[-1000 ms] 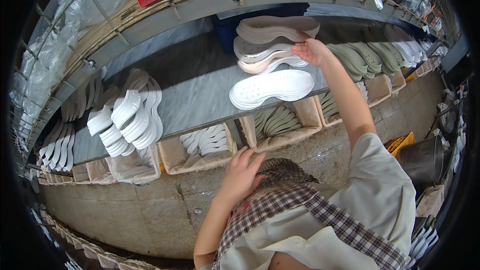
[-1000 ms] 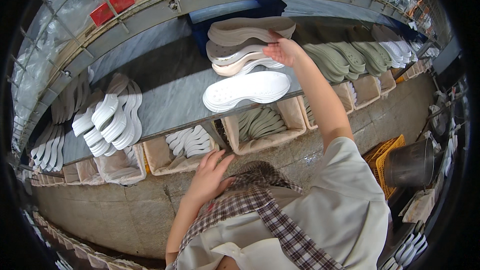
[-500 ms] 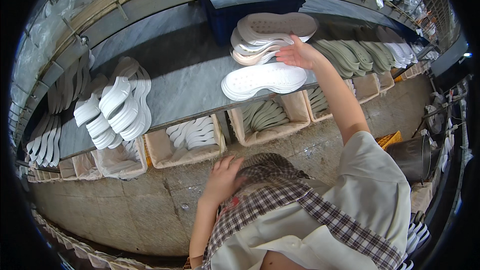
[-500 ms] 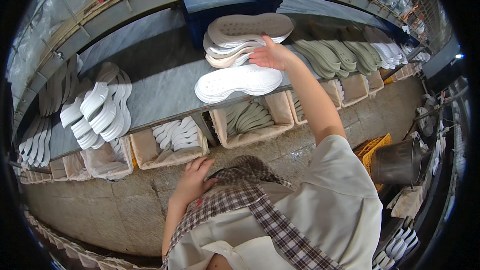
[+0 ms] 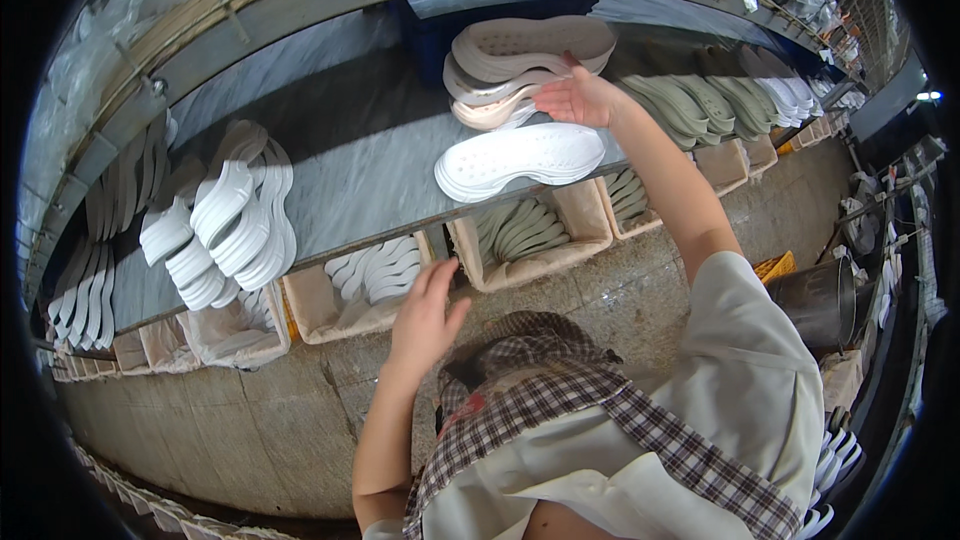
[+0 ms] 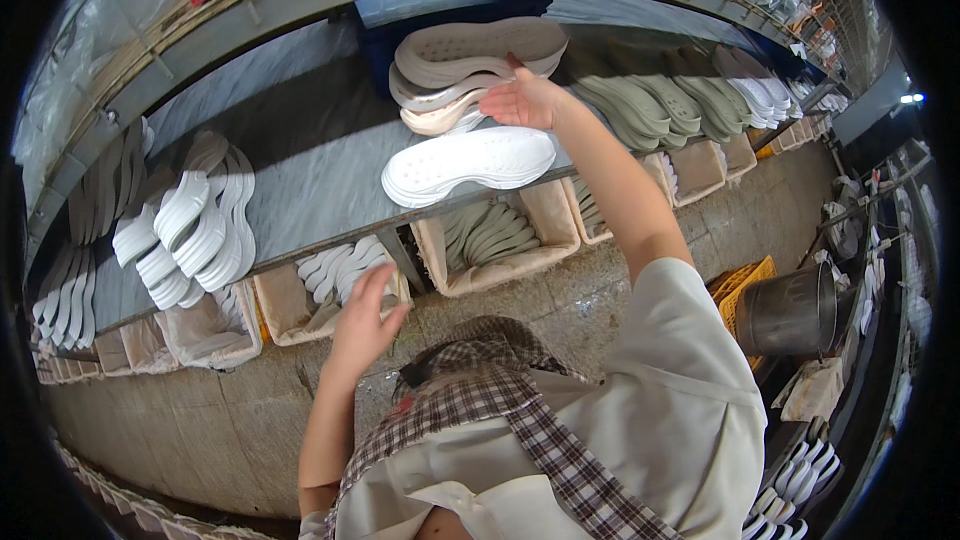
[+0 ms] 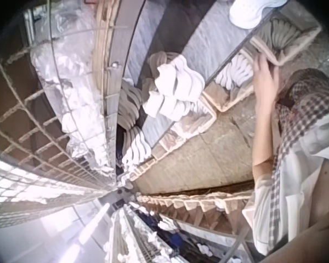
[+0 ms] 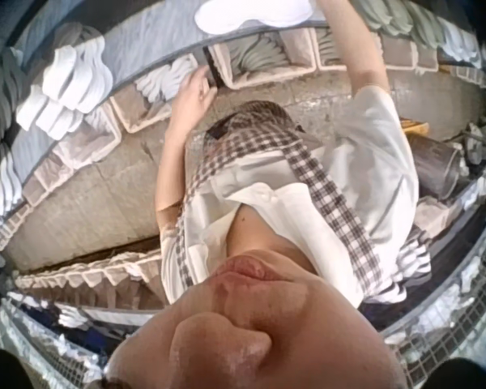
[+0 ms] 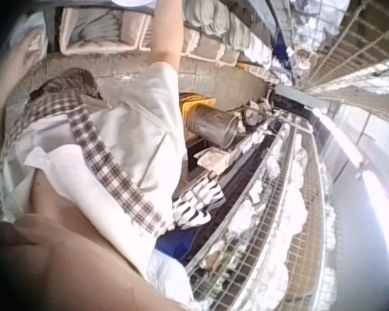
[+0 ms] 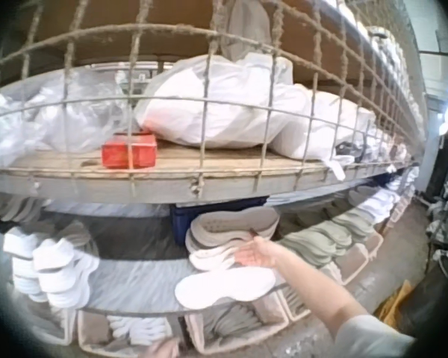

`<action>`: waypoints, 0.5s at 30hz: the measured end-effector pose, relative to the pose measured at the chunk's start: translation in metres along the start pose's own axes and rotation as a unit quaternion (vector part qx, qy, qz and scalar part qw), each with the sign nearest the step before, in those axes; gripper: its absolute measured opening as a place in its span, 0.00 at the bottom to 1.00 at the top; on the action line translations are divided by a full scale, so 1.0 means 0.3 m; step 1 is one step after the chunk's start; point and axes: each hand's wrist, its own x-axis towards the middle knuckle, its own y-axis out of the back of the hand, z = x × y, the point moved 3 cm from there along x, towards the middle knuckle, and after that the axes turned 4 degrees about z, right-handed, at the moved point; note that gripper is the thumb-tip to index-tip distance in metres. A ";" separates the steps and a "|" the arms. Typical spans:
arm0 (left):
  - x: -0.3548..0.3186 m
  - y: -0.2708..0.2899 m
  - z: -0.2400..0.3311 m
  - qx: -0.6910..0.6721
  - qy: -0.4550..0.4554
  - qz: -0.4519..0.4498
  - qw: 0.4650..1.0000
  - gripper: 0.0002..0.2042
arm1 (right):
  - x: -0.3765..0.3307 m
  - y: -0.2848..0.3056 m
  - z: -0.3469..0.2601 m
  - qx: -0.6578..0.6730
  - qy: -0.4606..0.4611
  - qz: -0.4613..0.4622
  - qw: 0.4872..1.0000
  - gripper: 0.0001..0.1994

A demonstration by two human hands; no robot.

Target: The person repeatedly picks up pairs of white slippers from a shelf, turns them over to view the soles, and places them back. The person handles multiple pairs in a repetitive cycle of pick, inspect, and replace.

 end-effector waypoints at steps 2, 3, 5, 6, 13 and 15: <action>0.114 0.011 -0.008 0.005 -0.039 0.060 0.997 0.26 | -0.014 0.004 0.011 0.010 0.014 -0.003 1.000 0.32; 0.174 0.013 -0.013 0.011 -0.064 0.094 0.993 0.27 | -0.021 0.004 0.011 -0.022 0.039 -0.010 0.999 0.30; 0.325 -0.002 -0.040 0.008 -0.062 0.115 0.991 0.30 | -0.031 0.009 0.010 -0.085 0.084 0.031 0.992 0.26; 0.404 -0.006 -0.053 0.003 -0.079 0.140 0.987 0.32 | -0.037 0.014 0.007 -0.069 0.094 0.038 0.992 0.20; 0.847 -0.093 -0.177 -0.108 0.005 0.073 0.992 0.50 | -0.063 0.179 0.021 -0.197 0.160 0.172 0.952 0.19; 0.898 -0.114 -0.177 -0.111 -0.095 0.053 0.988 0.53 | -0.032 0.247 0.034 -0.197 0.186 0.226 0.936 0.22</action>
